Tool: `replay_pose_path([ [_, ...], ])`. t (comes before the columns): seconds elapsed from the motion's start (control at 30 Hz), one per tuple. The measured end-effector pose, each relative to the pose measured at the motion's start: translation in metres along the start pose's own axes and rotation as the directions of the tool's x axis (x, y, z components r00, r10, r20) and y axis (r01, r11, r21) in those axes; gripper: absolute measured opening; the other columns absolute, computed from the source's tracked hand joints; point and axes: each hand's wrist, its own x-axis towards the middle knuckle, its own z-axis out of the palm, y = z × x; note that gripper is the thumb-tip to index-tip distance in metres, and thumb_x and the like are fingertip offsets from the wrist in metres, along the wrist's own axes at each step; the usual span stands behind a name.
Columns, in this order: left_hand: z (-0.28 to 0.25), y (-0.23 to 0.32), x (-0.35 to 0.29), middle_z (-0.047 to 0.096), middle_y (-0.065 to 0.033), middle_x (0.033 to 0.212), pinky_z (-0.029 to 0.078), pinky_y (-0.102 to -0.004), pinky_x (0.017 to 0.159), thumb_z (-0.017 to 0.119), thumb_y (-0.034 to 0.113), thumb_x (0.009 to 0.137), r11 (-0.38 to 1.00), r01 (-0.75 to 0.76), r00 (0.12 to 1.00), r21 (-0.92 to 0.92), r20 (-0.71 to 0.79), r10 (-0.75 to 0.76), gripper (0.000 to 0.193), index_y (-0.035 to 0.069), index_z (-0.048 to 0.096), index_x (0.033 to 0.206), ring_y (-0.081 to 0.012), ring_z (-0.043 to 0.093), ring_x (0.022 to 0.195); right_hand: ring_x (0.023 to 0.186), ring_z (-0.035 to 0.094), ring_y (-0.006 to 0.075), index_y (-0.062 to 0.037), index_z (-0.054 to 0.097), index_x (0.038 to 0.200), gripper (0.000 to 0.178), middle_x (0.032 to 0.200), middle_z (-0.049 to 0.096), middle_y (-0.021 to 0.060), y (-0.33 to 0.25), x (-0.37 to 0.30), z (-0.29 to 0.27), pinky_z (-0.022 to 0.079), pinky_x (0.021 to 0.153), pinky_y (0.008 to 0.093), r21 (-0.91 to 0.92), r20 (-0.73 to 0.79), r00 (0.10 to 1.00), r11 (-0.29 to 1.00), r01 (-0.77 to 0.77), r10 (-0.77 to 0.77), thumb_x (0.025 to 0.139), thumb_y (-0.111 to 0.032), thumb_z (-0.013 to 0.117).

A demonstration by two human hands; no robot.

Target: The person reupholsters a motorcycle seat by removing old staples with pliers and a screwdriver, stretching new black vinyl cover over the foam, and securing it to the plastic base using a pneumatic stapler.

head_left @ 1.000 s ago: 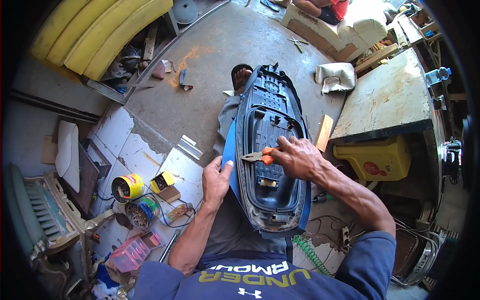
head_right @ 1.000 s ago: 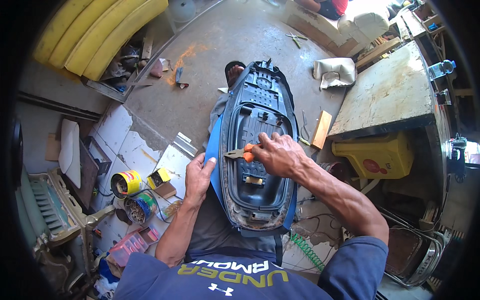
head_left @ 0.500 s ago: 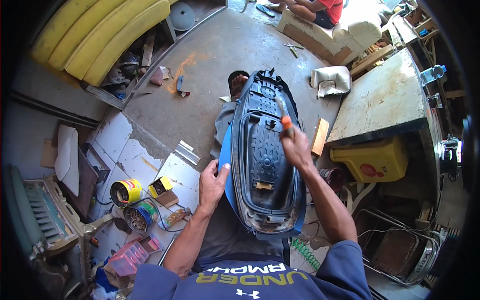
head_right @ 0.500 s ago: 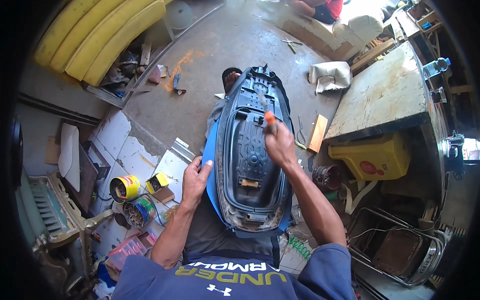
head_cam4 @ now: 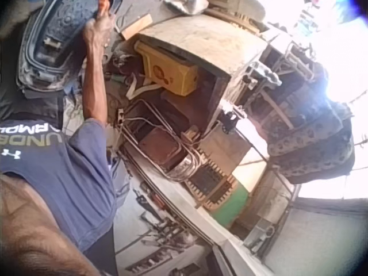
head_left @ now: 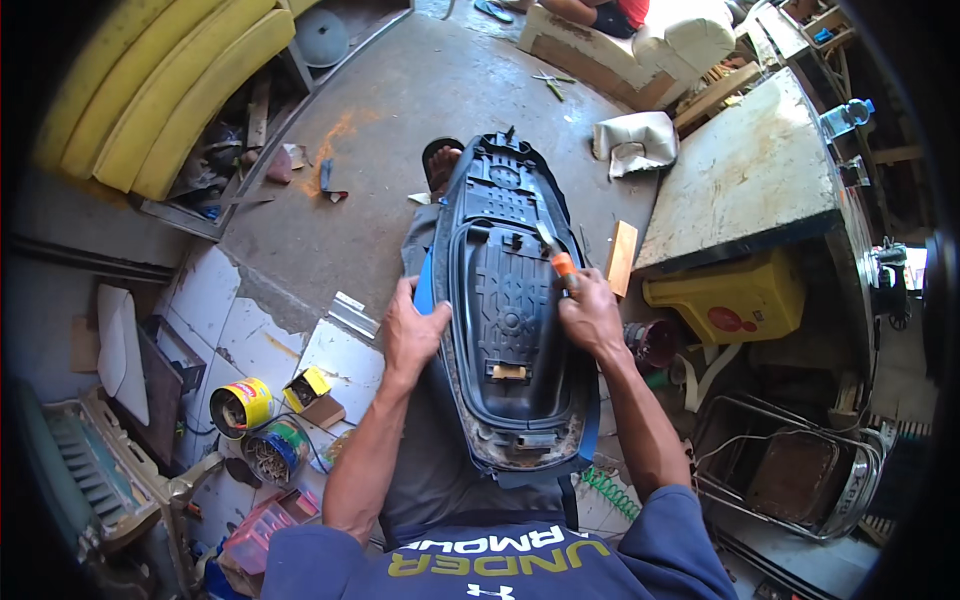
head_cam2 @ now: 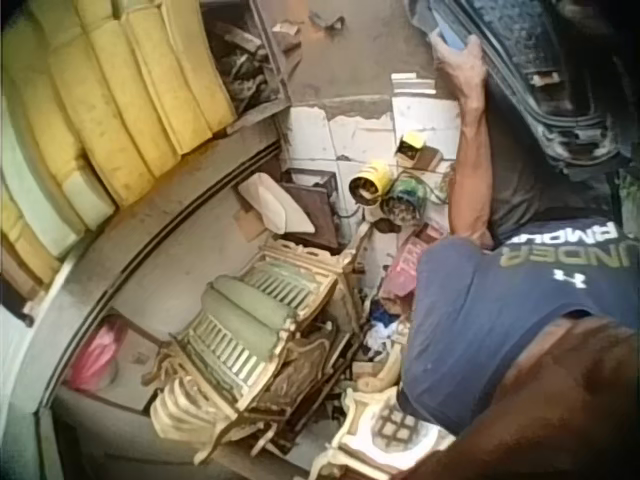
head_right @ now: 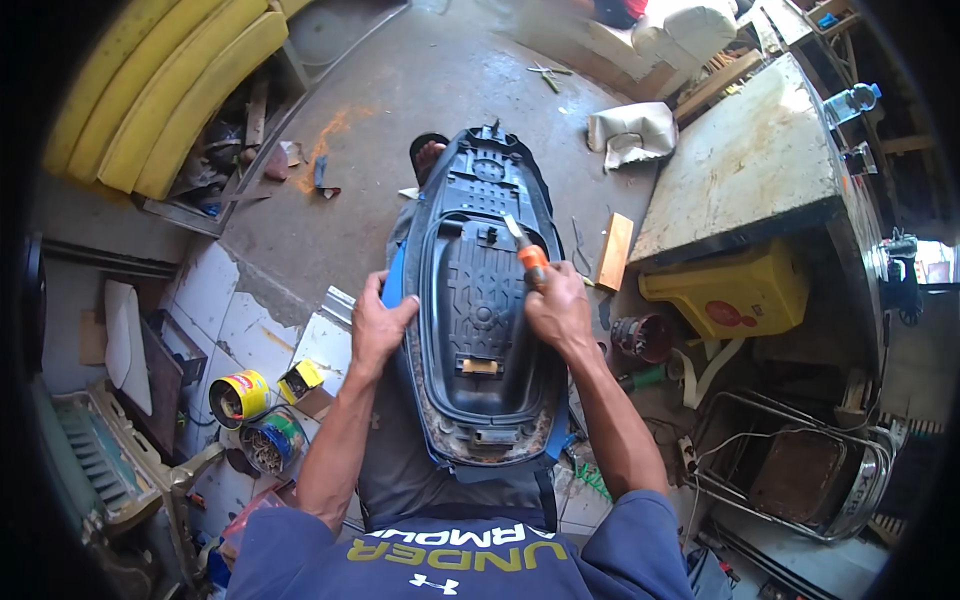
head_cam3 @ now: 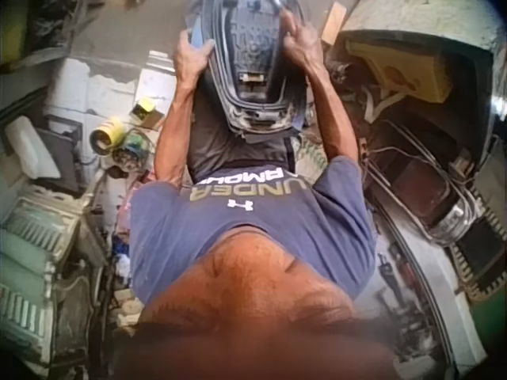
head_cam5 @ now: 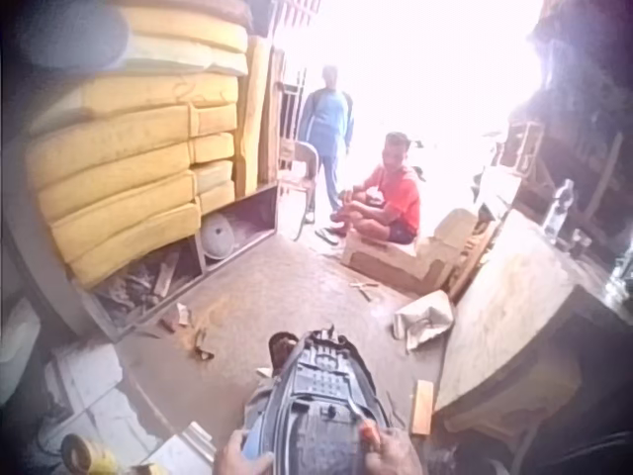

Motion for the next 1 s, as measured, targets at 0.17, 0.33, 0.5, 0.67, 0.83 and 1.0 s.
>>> replay_pose_path([
  [0.17,0.006,-0.008,0.035,0.072,-0.0221,0.113,0.054,-0.0419,0.093,0.074,0.025,0.077,0.995,-0.074,0.997,0.069,0.029,0.072,0.056,0.0,0.061,0.126,-0.0357,0.071,0.104,0.101,0.061,0.0416,0.0051,0.063,0.109,0.046,0.105,0.06,0.0245,0.037,-0.038,-0.02,0.049,0.091,0.0494,0.13,-0.135,0.969,0.973,-0.192,0.209,0.086,-0.032,0.077],
  [0.33,0.01,-0.007,0.057,0.073,-0.0207,0.115,0.054,-0.0407,0.094,0.077,0.027,0.078,0.989,-0.011,1.0,0.146,0.025,0.007,0.058,-0.001,0.063,0.127,-0.033,0.072,0.104,0.103,0.062,0.0432,0.0052,0.06,0.118,0.068,0.107,0.06,0.0282,0.056,-0.048,-0.002,0.051,0.091,0.0505,0.105,-0.062,0.916,0.915,-0.388,0.396,0.079,-0.045,0.082],
  [0.5,0.015,-0.005,0.083,0.074,-0.0186,0.113,0.055,-0.0395,0.093,0.079,0.03,0.078,0.984,0.002,0.999,0.176,0.031,-0.007,0.06,0.0,0.064,0.127,-0.0308,0.072,0.103,0.104,0.063,0.0445,0.0049,0.061,0.119,0.072,0.11,0.061,0.0315,0.072,-0.02,0.021,0.051,0.091,0.0513,0.165,-0.101,0.873,0.874,-0.457,0.476,0.074,-0.048,0.081],
  [0.67,0.019,-0.009,0.101,0.074,-0.0173,0.11,0.055,-0.0392,0.091,0.08,0.032,0.078,0.982,-0.004,1.0,0.188,0.031,-0.002,0.06,0.0,0.065,0.126,-0.0302,0.072,0.1,0.105,0.066,0.0431,0.0033,0.06,0.132,0.082,0.11,0.066,0.0304,0.091,0.009,0.035,0.053,0.092,0.05,0.214,-0.052,0.831,0.819,-0.533,0.554,0.073,-0.05,0.082],
  [0.83,0.023,-0.006,0.113,0.075,-0.016,0.105,0.055,-0.0383,0.09,0.08,0.033,0.078,0.985,-0.015,0.999,0.17,0.038,0.008,0.062,-0.001,0.064,0.126,-0.0298,0.073,0.097,0.106,0.07,0.0416,0.0037,0.061,0.132,0.083,0.115,0.07,0.0306,0.092,0.04,0.041,0.054,0.093,0.0484,0.268,-0.099,0.841,0.828,-0.492,0.531,0.072,-0.049,0.084],
  [1.0,0.026,-0.01,0.126,0.076,-0.0148,0.102,0.056,-0.0371,0.088,0.082,0.033,0.078,0.987,0.011,0.999,0.158,0.046,-0.018,0.061,-0.002,0.065,0.126,-0.0274,0.073,0.096,0.103,0.071,0.0411,0.0098,0.061,0.128,0.087,0.112,0.071,0.0298,0.098,0.068,0.045,0.055,0.09,0.0479,0.28,-0.028,0.809,0.782,-0.557,0.587,0.071,-0.052,0.084],
])
